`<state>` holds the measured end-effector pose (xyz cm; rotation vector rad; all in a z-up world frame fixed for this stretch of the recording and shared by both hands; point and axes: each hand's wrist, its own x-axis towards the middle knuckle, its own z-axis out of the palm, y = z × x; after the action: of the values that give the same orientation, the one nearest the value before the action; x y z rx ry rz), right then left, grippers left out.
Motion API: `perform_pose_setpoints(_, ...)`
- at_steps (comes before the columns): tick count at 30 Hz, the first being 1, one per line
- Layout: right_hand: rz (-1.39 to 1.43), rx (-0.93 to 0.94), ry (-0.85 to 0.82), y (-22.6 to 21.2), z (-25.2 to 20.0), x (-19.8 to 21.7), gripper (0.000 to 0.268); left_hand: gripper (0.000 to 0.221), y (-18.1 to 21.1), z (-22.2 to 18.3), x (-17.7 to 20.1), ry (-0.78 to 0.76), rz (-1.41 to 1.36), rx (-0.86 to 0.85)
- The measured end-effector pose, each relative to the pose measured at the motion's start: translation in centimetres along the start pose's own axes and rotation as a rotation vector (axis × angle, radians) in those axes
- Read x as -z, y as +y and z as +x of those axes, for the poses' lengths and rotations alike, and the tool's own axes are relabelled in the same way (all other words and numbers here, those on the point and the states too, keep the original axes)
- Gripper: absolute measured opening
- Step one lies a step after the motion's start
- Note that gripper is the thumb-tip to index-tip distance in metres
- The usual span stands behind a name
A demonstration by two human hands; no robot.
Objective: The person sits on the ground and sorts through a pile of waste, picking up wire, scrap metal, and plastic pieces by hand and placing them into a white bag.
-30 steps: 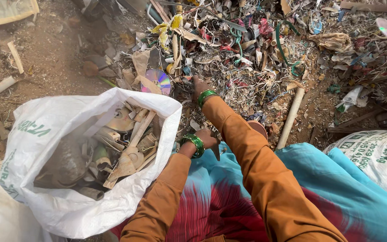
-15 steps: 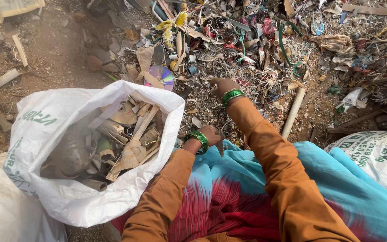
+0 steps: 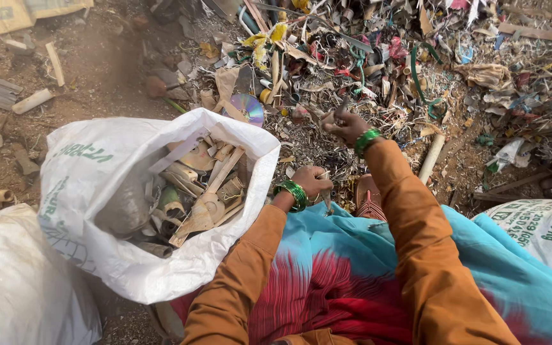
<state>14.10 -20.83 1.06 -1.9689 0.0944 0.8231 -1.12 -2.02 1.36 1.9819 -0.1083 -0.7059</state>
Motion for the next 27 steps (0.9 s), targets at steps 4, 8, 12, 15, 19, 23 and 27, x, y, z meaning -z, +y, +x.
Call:
perform_pose_setpoints(4, 0.422, -0.074, 0.003, 0.1, -4.7, 3.1, 0.014, 0.015, 0.8, 0.3, 0.9, -0.079, -0.853, -0.005)
perform_pose_setpoints(8, 0.375, -0.026, -0.189, -2.2, -9.3, 2.6, 0.011, 0.02, 0.5, -1.0, 0.6, -0.149, -1.46, -0.15)
perform_pose_setpoints(12, -0.087, -0.102, -0.332, -6.9, -13.1, 1.0, 0.023, 0.03, 0.9, -3.1, -0.9, -0.057, -1.549, -0.09)
perform_pose_setpoints(15, -0.529, 0.035, -0.305, -11.1, -15.9, -1.2, 0.034, 0.052, 1.6, -5.2, -1.6, -0.118, -1.632, -0.097)
perform_pose_setpoints(19, -0.746, 0.326, -0.309, -15.1, -20.6, -3.0, 0.041, 0.052, 3.5, -7.5, -2.6, -0.006, -1.609, -0.274)
perform_pose_setpoints(23, -0.734, 0.253, -0.181, -16.9, -25.2, -3.3, 0.041, 0.047, 6.6, -9.1, -3.0, 0.048, -1.636, -0.361)
perform_pose_setpoints(27, -0.719, 0.297, -0.114, -18.7, -28.1, -1.2, 0.041, 0.045, 9.7, -11.7, -2.7, 0.121, -1.558, -0.394)
